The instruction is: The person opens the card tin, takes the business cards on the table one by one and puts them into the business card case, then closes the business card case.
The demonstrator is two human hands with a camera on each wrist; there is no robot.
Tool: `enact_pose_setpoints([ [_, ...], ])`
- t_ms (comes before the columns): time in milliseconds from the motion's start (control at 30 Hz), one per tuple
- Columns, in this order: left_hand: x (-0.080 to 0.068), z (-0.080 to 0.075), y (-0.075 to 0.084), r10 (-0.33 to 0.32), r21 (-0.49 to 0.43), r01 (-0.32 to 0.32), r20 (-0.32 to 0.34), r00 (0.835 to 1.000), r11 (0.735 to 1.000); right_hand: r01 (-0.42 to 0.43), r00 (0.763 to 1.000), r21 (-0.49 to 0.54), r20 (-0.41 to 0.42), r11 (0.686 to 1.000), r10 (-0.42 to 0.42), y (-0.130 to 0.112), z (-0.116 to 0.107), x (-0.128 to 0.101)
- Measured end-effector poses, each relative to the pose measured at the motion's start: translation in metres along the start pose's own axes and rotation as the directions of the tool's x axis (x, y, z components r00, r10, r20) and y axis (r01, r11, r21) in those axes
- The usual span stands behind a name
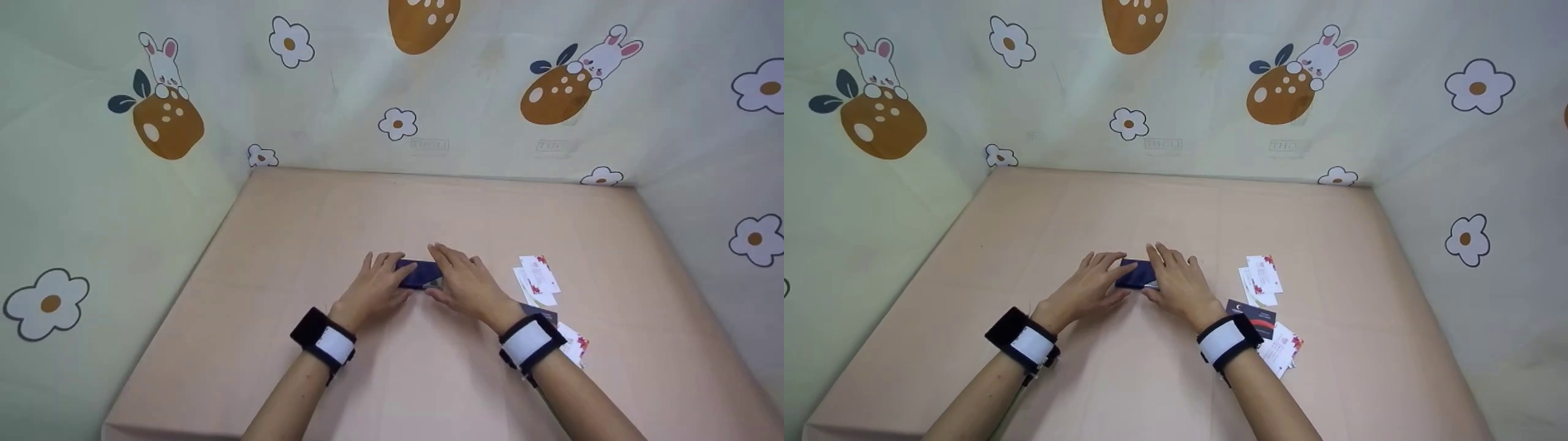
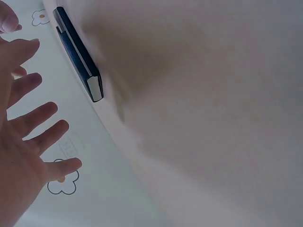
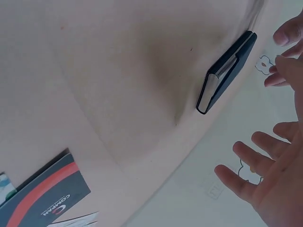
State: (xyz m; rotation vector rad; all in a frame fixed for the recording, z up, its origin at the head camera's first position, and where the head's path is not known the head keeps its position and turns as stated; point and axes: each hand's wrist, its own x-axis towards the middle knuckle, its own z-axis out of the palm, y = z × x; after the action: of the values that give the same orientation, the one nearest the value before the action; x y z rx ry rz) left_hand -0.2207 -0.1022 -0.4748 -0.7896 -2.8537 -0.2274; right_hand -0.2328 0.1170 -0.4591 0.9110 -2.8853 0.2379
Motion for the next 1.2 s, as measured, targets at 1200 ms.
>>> enact_pose_setpoints([
  [1200,0.002,0.009,-0.004,-0.027,0.019,0.026,0.095,0.995,0.999,0.007,0.990,0.053,0.139,0.999,-0.014,-0.016,0.017,0.025],
])
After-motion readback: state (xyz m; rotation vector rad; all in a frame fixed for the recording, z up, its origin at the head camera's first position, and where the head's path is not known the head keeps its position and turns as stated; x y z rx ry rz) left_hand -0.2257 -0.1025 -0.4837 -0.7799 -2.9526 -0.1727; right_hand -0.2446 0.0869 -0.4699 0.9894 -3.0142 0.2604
